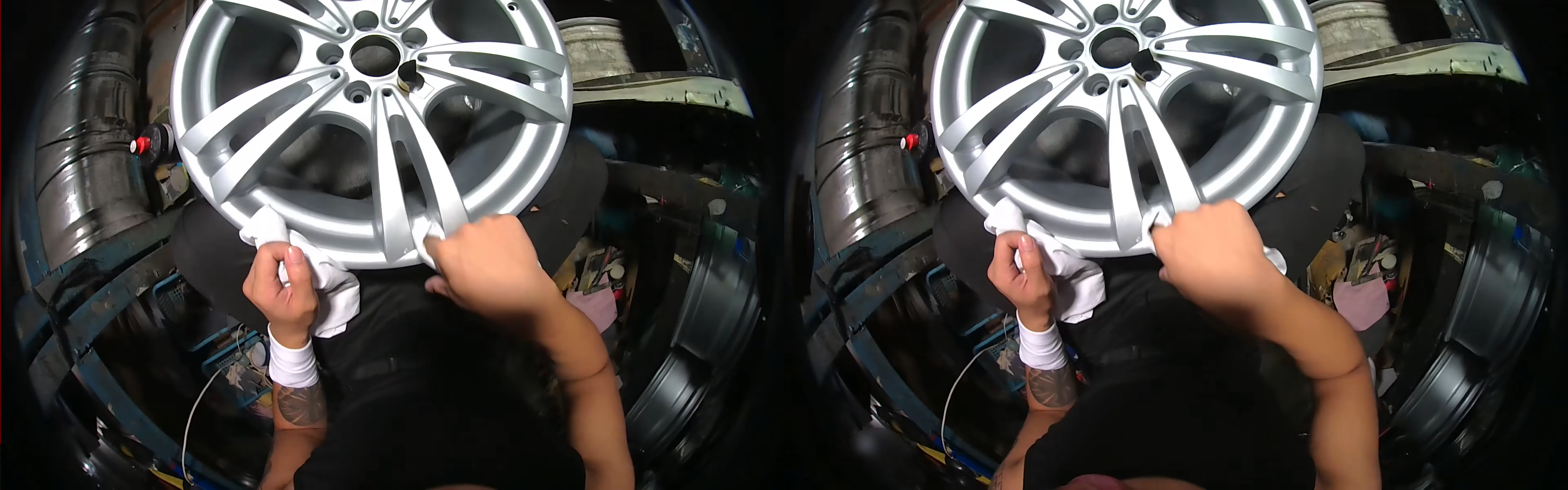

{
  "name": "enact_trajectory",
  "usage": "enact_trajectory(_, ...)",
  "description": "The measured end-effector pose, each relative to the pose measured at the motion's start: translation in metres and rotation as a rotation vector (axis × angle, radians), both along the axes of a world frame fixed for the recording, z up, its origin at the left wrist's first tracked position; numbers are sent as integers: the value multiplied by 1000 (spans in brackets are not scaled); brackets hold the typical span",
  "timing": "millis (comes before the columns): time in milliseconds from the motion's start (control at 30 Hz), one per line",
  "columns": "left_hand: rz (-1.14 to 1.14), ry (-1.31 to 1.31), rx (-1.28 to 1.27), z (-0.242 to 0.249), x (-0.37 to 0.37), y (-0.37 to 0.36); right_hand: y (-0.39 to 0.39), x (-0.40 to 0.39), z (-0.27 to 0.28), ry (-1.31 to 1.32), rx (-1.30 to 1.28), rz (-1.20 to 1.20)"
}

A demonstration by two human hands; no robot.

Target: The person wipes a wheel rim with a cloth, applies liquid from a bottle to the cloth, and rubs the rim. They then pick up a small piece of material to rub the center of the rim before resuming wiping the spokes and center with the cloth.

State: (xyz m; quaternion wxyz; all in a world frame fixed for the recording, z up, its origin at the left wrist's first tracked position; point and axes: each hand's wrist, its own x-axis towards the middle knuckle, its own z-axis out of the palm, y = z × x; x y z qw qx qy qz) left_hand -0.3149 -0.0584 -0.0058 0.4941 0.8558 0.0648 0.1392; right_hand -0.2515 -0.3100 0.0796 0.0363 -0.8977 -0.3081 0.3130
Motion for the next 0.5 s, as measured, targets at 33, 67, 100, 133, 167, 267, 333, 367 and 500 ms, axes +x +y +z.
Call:
enact_trajectory(33,11,20,10,-2,0,1,-2,-2,-6,-42,37,-17)
enact_trajectory(67,-1,5,8,-1,2,0,-2,-8,-1,-58,16,-27)
enact_trajectory(100,-11,-15,7,1,6,-1,-1,-20,5,-79,-4,-35)
enact_trajectory(133,-15,-25,6,2,5,-1,0,-27,9,-89,-23,-37)
enact_trajectory(167,-13,-49,30,1,4,-1,1,-30,5,-155,6,-66)
enact_trajectory(267,-19,16,45,3,5,0,5,-25,-12,-215,2,-19)
enact_trajectory(333,-16,-36,44,0,8,0,7,-38,-4,-217,-8,-61)
enact_trajectory(367,-18,-30,43,0,5,0,6,-43,1,-210,-15,-76)
enact_trajectory(500,-29,-42,55,1,10,-3,10,-31,-6,-248,20,43)
